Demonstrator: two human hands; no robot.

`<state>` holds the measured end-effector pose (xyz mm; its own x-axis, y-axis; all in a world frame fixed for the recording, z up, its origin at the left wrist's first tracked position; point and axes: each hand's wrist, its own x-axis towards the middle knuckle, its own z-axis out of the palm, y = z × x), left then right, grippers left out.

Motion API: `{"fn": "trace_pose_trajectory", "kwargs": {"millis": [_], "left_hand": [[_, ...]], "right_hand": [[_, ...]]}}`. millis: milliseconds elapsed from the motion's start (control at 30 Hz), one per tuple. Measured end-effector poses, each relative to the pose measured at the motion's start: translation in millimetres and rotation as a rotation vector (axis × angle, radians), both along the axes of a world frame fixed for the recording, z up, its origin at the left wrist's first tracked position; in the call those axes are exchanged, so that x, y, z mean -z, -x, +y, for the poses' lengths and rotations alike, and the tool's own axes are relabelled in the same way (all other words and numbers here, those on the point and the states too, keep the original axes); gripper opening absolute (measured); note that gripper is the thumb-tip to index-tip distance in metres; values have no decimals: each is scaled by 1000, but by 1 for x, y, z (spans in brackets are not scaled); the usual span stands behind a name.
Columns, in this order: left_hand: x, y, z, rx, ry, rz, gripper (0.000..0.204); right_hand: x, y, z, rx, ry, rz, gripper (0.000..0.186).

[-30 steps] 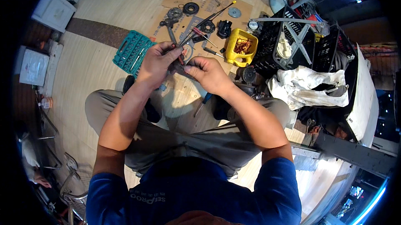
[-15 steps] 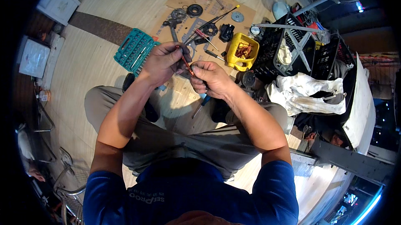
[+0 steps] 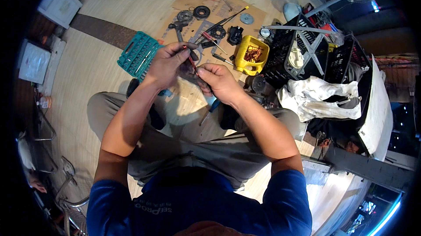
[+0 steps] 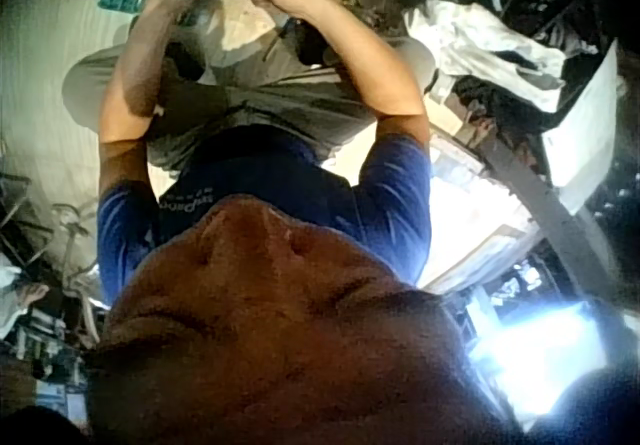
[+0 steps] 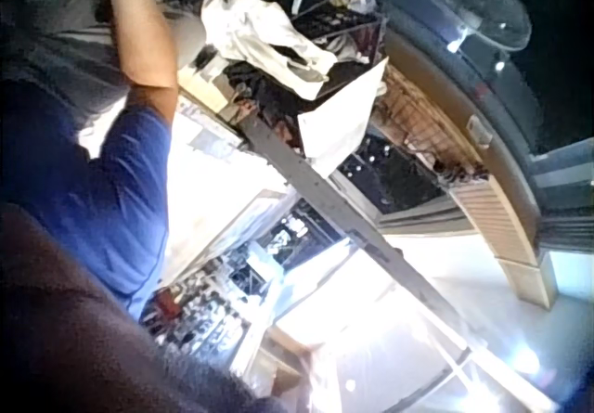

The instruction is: The person manipulates internal motor components and wiring by hand, picking up a stator and adjusting wires.

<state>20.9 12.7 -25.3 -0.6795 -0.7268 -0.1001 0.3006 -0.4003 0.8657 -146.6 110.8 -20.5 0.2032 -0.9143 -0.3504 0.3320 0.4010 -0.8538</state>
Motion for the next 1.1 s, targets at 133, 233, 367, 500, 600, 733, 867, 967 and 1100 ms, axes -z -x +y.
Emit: {"fn": "trace_pose_trajectory", "kwargs": {"millis": [133, 233, 367, 500, 600, 733, 867, 967, 1100], "left_hand": [[-6, 4, 6, -169, 214, -324, 18], [-10, 2, 10, -218, 203, -341, 18], [-11, -1, 10, -136, 119, -140, 19], [-8, -2, 10, -100, 81, -69, 20], [-6, -2, 10, -67, 61, 1, 20], [-2, -2, 9, -43, 5, 110, 21], [1, -2, 9, -29, -23, 147, 23], [0, -4, 8, 44, -20, 208, 25], [-4, -7, 8, 104, -21, 247, 30]], "right_hand": [[8, -4, 0, 94, 352, 658, 19], [7, -3, 2, 81, 293, 564, 21], [0, -3, 3, 40, 7, -65, 23], [-5, -7, 4, 20, -22, -190, 19], [-7, -9, 5, 20, -83, -242, 18], [-8, -10, 7, 28, -100, -226, 17], [-8, -13, 9, 42, -79, -157, 16], [-8, -13, 9, 17, -7, -107, 17], [-7, -10, 9, -43, 33, 32, 20]]}}
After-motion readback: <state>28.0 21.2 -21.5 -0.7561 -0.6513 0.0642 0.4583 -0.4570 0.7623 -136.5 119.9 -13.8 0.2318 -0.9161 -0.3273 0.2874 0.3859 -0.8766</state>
